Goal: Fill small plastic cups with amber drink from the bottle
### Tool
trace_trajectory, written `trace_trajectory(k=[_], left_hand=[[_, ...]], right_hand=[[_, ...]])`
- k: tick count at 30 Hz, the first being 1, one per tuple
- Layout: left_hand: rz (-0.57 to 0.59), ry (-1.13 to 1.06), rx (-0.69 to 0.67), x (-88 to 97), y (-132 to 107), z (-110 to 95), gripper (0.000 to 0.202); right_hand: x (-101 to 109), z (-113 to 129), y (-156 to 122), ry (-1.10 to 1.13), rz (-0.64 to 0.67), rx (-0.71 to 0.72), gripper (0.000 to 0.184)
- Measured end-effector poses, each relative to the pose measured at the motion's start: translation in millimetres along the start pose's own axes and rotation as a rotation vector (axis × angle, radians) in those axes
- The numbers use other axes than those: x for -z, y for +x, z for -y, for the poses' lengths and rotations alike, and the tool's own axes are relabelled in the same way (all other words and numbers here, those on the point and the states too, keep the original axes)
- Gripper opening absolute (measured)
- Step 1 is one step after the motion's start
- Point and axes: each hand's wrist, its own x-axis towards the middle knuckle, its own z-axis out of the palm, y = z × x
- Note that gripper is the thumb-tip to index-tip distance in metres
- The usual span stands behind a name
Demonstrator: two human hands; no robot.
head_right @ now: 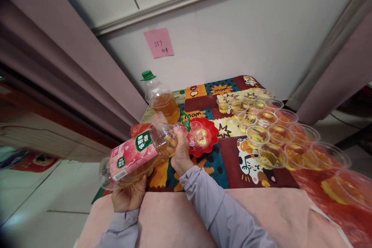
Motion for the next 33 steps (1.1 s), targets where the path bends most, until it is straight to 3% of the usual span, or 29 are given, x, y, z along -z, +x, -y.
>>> trace_trajectory(k=[4,12,22,28,33], left_hand=[[-0.009,-0.056,0.026,-4.3,-1.7,-2.5,0.077],[0.061,-0.26,0.142,15.7,2.9,-2.6,0.051],[0.138,-0.318,0.133,16.4,3.7,0.8,0.062],[0.147,-0.341,0.144,14.5,2.7,-2.5,0.054],[0.249,-0.418,0.145,16.1,4.7,-1.4,0.052]], right_hand=[[-2.7,1.2,-2.9,0.037,-0.015,-0.012,0.038],[-9.0,4.8,-4.8,0.112,-0.029,-0.011,0.033],[-8.1,0.4,1.3,0.145,-0.009,0.019,0.032],[-7.6,1.3,1.6,0.138,-0.014,0.014,0.032],[-6.4,0.7,3.1,0.142,-0.027,-0.013,0.034]])
